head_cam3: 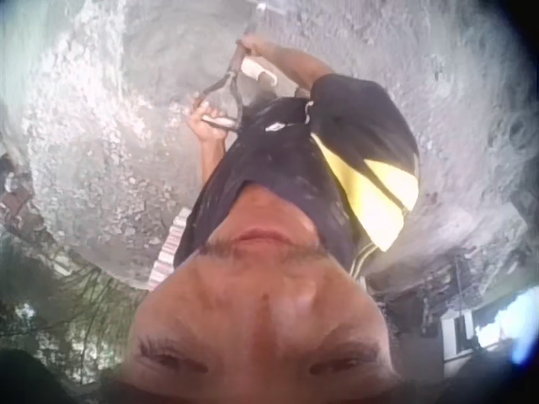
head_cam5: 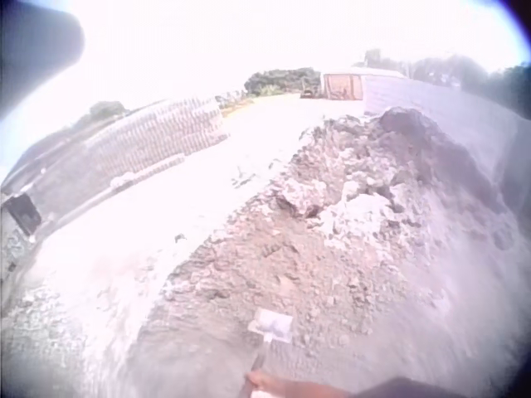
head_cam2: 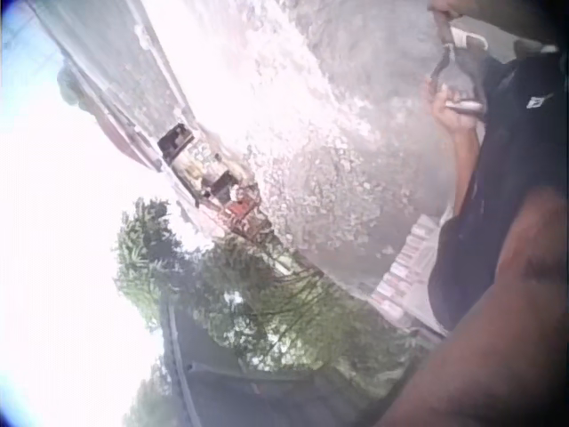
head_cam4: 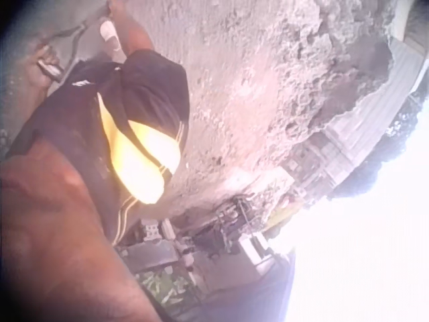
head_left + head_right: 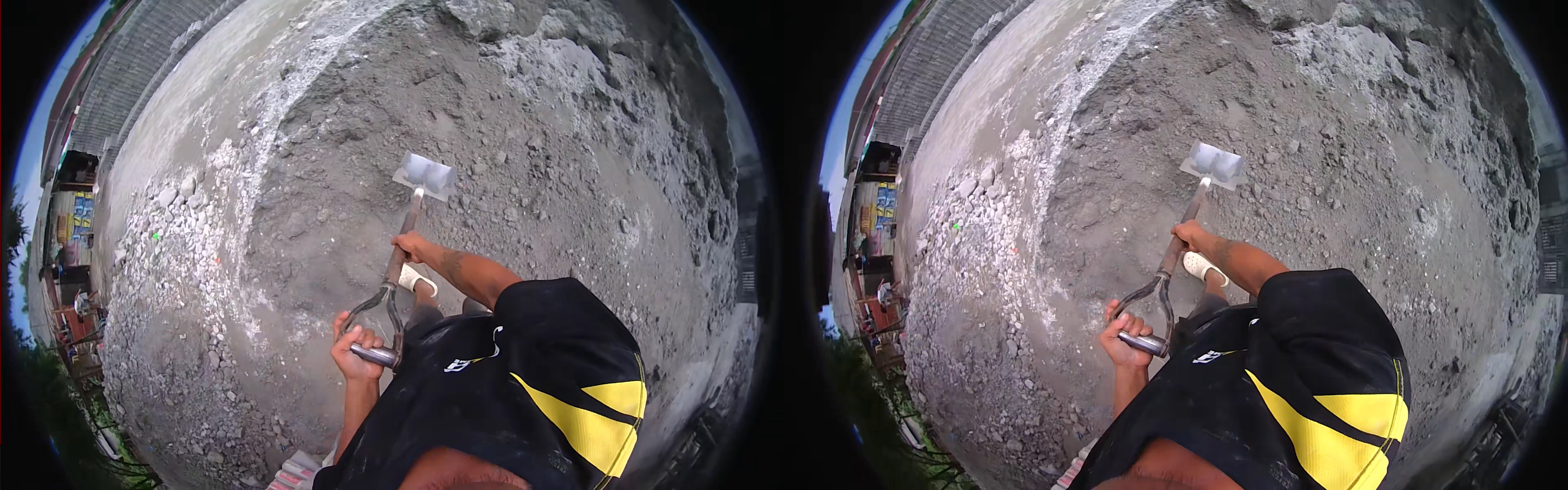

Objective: The person uses a hoe to repeatedly break up and turn over a large pile of wet concrete on the ground. They work around the pile, pulling and folding the material to mix it. The person briefly pauses to wipe the camera lens before resuming mixing.

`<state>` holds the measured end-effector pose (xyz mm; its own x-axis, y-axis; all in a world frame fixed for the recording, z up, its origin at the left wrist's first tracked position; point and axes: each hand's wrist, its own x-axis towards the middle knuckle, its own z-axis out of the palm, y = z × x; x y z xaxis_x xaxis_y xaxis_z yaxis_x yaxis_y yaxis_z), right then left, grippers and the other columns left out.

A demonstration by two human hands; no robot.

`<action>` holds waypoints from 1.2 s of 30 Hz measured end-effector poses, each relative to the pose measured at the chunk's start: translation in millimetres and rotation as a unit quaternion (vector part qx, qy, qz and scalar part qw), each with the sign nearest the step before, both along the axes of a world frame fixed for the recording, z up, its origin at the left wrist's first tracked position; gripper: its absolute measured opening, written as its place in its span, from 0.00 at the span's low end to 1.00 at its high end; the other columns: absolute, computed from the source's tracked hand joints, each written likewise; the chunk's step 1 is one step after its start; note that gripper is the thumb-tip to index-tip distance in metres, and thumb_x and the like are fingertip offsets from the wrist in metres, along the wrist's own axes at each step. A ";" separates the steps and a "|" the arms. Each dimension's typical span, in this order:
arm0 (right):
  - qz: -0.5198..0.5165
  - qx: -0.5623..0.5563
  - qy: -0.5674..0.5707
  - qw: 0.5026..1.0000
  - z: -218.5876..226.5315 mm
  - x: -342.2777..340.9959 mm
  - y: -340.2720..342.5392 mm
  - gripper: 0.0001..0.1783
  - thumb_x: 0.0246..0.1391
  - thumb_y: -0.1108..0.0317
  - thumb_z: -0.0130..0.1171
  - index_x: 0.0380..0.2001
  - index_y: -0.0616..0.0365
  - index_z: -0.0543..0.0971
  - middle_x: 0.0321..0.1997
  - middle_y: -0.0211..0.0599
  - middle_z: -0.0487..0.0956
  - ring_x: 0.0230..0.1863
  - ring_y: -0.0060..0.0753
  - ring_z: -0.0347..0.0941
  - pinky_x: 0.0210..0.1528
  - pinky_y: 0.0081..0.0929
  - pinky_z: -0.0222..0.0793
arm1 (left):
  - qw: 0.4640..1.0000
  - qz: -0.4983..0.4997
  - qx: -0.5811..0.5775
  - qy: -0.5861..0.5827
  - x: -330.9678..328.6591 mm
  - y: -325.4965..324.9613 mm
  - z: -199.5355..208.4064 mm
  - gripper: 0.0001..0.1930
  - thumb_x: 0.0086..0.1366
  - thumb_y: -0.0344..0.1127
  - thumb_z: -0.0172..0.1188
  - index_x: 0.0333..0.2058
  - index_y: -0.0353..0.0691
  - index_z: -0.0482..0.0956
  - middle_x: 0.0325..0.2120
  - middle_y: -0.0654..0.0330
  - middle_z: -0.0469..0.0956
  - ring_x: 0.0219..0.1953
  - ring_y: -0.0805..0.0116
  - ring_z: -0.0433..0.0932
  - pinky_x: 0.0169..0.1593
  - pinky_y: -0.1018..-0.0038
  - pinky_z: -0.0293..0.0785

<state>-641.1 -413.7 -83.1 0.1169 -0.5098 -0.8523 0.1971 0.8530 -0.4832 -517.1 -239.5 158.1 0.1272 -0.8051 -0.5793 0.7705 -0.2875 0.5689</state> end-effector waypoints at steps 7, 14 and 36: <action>-0.089 -0.112 -0.055 0.988 45.5 23.2 -106.8 0.11 0.47 0.67 0.55 0.31 0.61 0.68 0.20 0.32 0.69 0.20 0.27 0.67 0.21 0.29 0.67 | 0.996 0.076 -0.013 0.041 -6.0 -183.4 -74.7 0.18 0.45 0.22 0.47 0.36 0.47 0.64 0.15 0.64 0.60 0.14 0.75 0.59 0.18 0.75 0.60; -0.009 -0.096 -0.130 0.987 98.9 -4.8 -146.8 0.13 0.50 0.69 0.48 0.39 0.60 0.63 0.23 0.33 0.70 0.23 0.24 0.69 0.28 0.24 0.70 | 0.994 0.073 -0.020 0.074 -41.1 -300.7 -77.8 0.17 0.47 0.21 0.51 0.36 0.46 0.61 0.15 0.63 0.60 0.14 0.72 0.61 0.18 0.74 0.62; 0.194 -0.088 -0.073 0.974 49.0 29.8 -208.1 0.34 0.53 0.48 0.46 0.53 0.65 0.57 0.43 0.45 0.67 0.38 0.37 0.70 0.42 0.29 0.70 | 0.952 0.013 0.167 -0.257 163.0 -392.6 -197.1 0.03 0.49 0.26 0.53 0.21 0.35 0.68 0.13 0.60 0.66 0.12 0.69 0.66 0.14 0.74 0.63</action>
<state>-611.3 -621.9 -34.1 0.4434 -0.5389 -0.7162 -0.0473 0.7839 -0.6191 -354.0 -632.1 -39.1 0.4796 -0.5801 -0.6584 0.4245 -0.5033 0.7526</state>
